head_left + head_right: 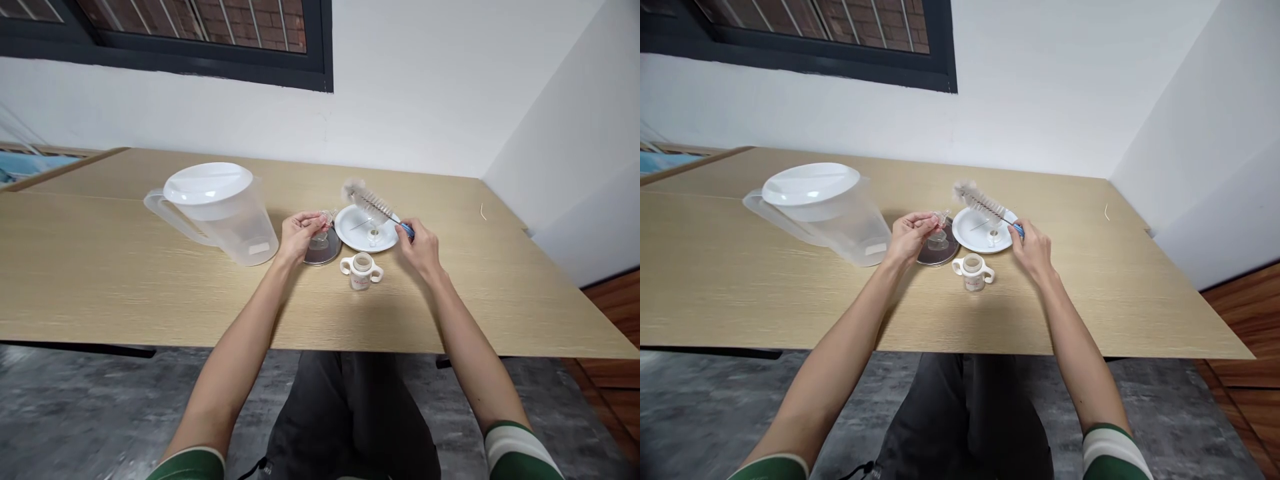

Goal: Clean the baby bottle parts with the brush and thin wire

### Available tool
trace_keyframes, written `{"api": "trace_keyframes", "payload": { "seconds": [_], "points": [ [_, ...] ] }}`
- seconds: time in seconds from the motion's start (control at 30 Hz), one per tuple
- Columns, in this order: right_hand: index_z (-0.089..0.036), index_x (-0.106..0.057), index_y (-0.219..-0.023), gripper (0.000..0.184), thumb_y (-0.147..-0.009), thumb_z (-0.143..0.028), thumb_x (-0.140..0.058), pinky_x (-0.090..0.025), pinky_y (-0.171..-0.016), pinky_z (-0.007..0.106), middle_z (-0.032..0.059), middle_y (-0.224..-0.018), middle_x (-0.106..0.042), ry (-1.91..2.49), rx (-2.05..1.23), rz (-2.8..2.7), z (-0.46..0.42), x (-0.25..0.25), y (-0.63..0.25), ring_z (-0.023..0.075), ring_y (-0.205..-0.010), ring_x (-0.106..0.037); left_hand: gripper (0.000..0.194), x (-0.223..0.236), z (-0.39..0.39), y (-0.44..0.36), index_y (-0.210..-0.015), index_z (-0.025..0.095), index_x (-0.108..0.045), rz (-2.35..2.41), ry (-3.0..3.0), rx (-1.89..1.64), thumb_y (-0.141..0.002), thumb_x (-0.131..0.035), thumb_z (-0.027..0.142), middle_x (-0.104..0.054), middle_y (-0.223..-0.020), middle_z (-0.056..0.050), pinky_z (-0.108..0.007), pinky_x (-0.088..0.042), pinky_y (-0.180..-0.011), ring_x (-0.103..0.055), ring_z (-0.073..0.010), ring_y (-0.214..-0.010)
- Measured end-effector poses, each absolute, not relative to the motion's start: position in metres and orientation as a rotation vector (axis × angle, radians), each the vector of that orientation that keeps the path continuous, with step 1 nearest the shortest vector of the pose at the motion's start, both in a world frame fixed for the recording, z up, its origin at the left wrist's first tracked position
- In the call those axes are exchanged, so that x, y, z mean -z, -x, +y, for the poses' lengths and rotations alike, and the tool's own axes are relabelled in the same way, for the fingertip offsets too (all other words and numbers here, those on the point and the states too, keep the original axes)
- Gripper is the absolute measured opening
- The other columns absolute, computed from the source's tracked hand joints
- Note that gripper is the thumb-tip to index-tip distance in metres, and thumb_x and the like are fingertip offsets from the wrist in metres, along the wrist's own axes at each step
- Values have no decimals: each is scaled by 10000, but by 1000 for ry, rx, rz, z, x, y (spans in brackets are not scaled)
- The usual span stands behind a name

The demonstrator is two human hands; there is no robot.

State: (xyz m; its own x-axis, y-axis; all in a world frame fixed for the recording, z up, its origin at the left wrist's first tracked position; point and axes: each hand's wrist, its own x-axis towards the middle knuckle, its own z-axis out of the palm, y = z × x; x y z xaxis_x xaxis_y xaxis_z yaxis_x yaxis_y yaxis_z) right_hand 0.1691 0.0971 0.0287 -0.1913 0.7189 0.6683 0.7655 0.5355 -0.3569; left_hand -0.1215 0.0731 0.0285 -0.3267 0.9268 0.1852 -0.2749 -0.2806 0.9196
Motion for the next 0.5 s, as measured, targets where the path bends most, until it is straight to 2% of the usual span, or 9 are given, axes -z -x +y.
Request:
{"api": "trace_keyframes", "payload": {
  "seconds": [0.13, 0.27, 0.37, 0.5],
  "points": [
    [-195, -658, -1056, 361, -1013, -464, -422, -428, -694, 288, 77, -920, -740, 1096, -1, -2034, 95, -24, -162, 198, -762, -653, 475, -28, 74, 121, -849, 114, -697, 1054, -973, -1744, -547, -946, 383, -763, -780, -80, -294, -601, -724, -730, -168, -697],
    [-215, -669, -1068, 322, -1012, -425, -431, -406, -669, 296, 72, -927, -749, 1179, 21, -2140, 99, -20, -164, 220, -781, -660, 478, -26, 77, 124, -852, 128, -687, 1025, -953, -1851, -541, -948, 381, -758, -766, -59, -285, -609, -726, -728, -154, -683],
    [-216, -674, -1070, 309, -1001, -414, -447, -400, -665, 304, 85, -977, -758, 1272, 54, -2095, 102, -22, -168, 237, -815, -673, 488, -26, 79, 126, -875, 138, -678, 992, -929, -1861, -546, -951, 373, -758, -781, -54, -280, -613, -730, -732, -152, -696],
    [-206, -668, -1074, 327, -993, -439, -453, -421, -685, 305, 85, -944, -755, 1278, 9, -2001, 99, -27, -169, 235, -812, -677, 504, -28, 76, 125, -946, 154, -676, 1001, -911, -1819, -569, -948, 348, -755, -835, -63, -319, -626, -787, -748, -180, -764]
  ]
}}
